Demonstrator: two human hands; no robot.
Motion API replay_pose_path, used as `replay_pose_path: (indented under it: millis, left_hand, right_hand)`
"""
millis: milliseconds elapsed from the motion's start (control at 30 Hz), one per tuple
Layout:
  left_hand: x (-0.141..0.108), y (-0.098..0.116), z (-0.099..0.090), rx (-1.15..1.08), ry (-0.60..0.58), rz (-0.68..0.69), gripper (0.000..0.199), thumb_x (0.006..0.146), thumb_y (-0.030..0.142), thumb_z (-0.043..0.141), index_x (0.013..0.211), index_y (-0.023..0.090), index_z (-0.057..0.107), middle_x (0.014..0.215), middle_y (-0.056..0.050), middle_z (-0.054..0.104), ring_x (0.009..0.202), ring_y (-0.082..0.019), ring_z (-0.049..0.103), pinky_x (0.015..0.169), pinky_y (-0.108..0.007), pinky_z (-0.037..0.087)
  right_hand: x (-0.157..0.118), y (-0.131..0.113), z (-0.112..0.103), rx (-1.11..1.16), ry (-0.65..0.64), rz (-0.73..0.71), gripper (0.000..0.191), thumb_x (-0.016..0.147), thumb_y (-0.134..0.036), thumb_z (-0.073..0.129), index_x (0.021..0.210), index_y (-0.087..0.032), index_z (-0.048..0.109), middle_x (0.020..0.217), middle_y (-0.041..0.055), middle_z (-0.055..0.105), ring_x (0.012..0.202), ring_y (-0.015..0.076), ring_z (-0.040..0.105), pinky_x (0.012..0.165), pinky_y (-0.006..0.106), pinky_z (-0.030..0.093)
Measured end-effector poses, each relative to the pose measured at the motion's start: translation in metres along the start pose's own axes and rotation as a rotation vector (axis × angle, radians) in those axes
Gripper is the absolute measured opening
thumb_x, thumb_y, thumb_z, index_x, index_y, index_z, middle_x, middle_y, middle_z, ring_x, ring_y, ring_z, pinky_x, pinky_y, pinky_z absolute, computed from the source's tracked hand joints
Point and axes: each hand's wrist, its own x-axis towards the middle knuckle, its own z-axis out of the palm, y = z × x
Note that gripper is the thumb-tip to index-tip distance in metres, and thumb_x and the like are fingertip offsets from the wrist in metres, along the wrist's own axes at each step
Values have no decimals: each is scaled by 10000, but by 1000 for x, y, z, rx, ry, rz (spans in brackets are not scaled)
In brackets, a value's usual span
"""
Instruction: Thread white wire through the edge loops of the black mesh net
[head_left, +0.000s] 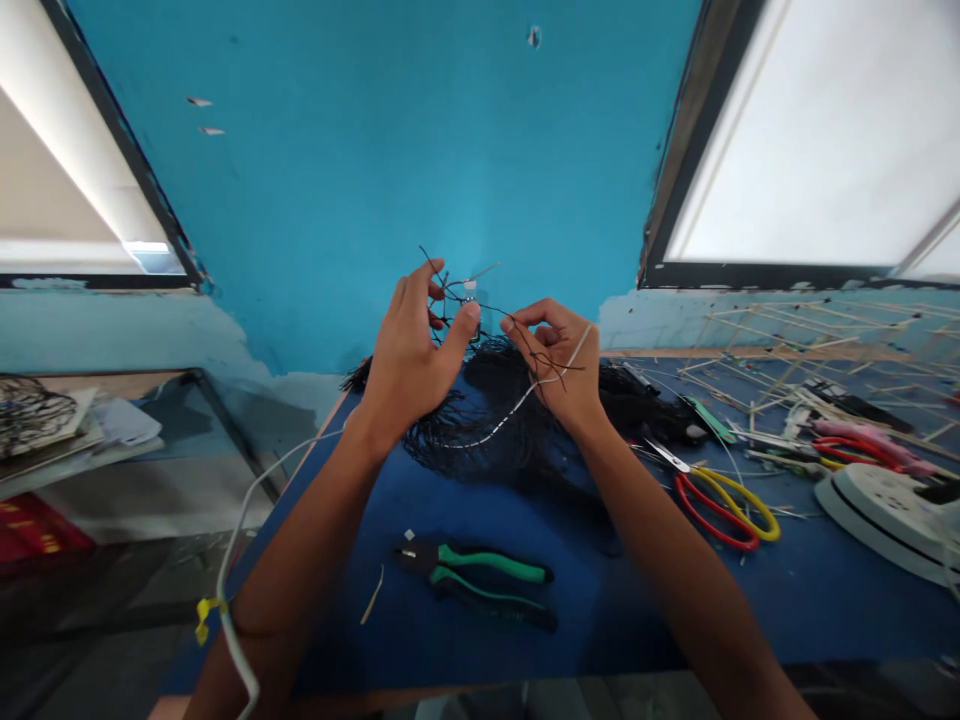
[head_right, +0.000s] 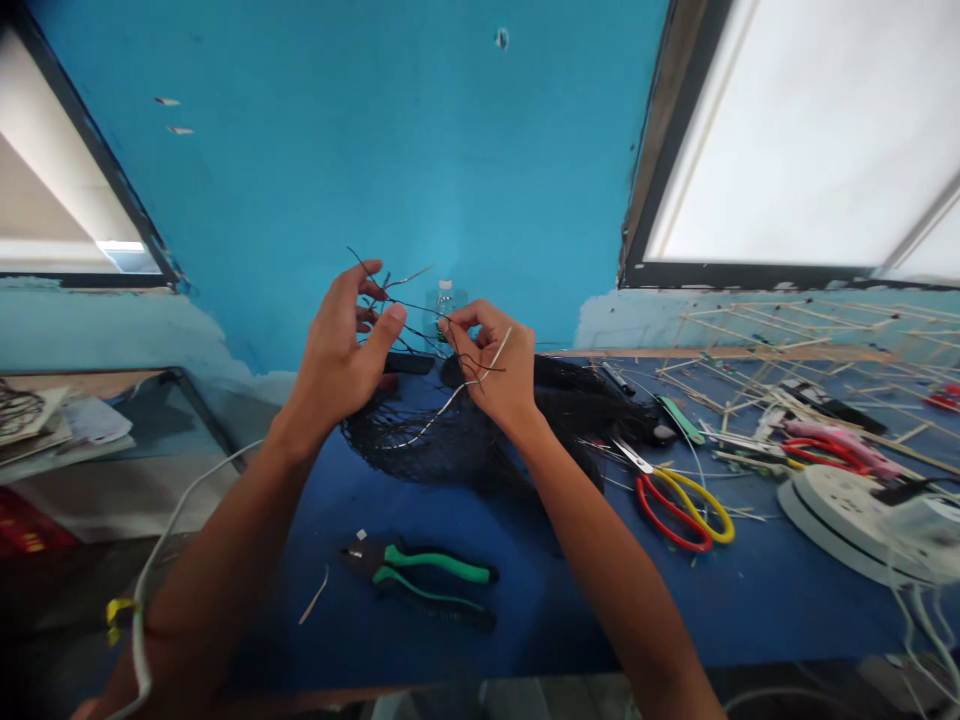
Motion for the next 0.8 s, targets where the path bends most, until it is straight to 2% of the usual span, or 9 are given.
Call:
replay_pose_path:
  millis: [100,167,200,333,433,533,633,700,800]
  left_hand:
    - [-6,17,-3,102,139,7,609,938,489,645,1449,228,441,1470,-167,440,1330,-337,465,1087,-514,404]
    - [-10,28,-4,187,225,61,633,870,507,731,1385,239,482,1523,-161,377,1437,-381,339,1166,-578,291]
    - [-12,32,-3,211,210,96,592,851,507,751,1324,237,521,1508,-158,391,1446,-389,324,1179,-594,257]
    - [-15,34,0,247,-85,124,299,869,431,713,1050,219,604,1301,-142,565,1332,-363,471,1125,-581,305]
    - [-14,23,-2,196,-268,90,163,872,323,658,980,227,582,1107,-79,664,1171,-293,587,1100,-551,338]
    - [-14,7,-7,165,-425,95,238,812,292,684,1017,230,581,1247,-103,619,1257,-310,559,1157,-601,282]
    - [-21,-9,-7,176,-492,14,297,745,281,713,1015,232,598,1486,-152,398,1464,-397,353,1155,-651,296]
    - [-32,-19,-1,102,-499,-82,277,752,254,674,1018,232,596,1457,-151,378,1465,-383,348,1125,-603,388]
    - [-55,-30,11,2,-479,-143,206,773,225,617,972,216,565,1303,-140,455,1406,-330,420,1082,-506,471]
  right_hand:
    - [-3,-2,1,-120,43,-125,165,923,-296,692,792,-196,693,611,-41,524,533,86,384,535,265,316]
    - [-6,-5,0,-200,35,-223,134,934,-254,668,818,-198,708,715,-14,635,605,100,505,610,273,387]
    - [-7,-6,0,-223,19,-266,131,945,-256,652,843,-202,715,763,-3,671,651,110,557,643,277,408]
    - [-15,-7,-1,-259,-60,-345,155,982,-265,588,911,-223,719,840,15,707,749,136,632,671,279,431]
    - [-19,-3,0,-336,-152,-397,173,974,-207,571,895,-229,724,852,10,715,740,131,641,662,272,435]
    - [-21,3,0,-351,-211,-411,189,992,-225,565,929,-236,743,903,14,751,794,137,680,698,271,464]
    - [-27,10,2,-310,-171,-346,177,989,-247,586,940,-237,756,899,16,768,817,144,698,723,275,484]
    - [-38,16,6,-263,-149,-284,150,969,-242,616,922,-233,758,876,11,765,801,141,696,719,271,487]
    - [-62,29,14,-214,-157,-169,119,950,-240,645,911,-219,755,863,11,755,760,130,675,691,259,474]
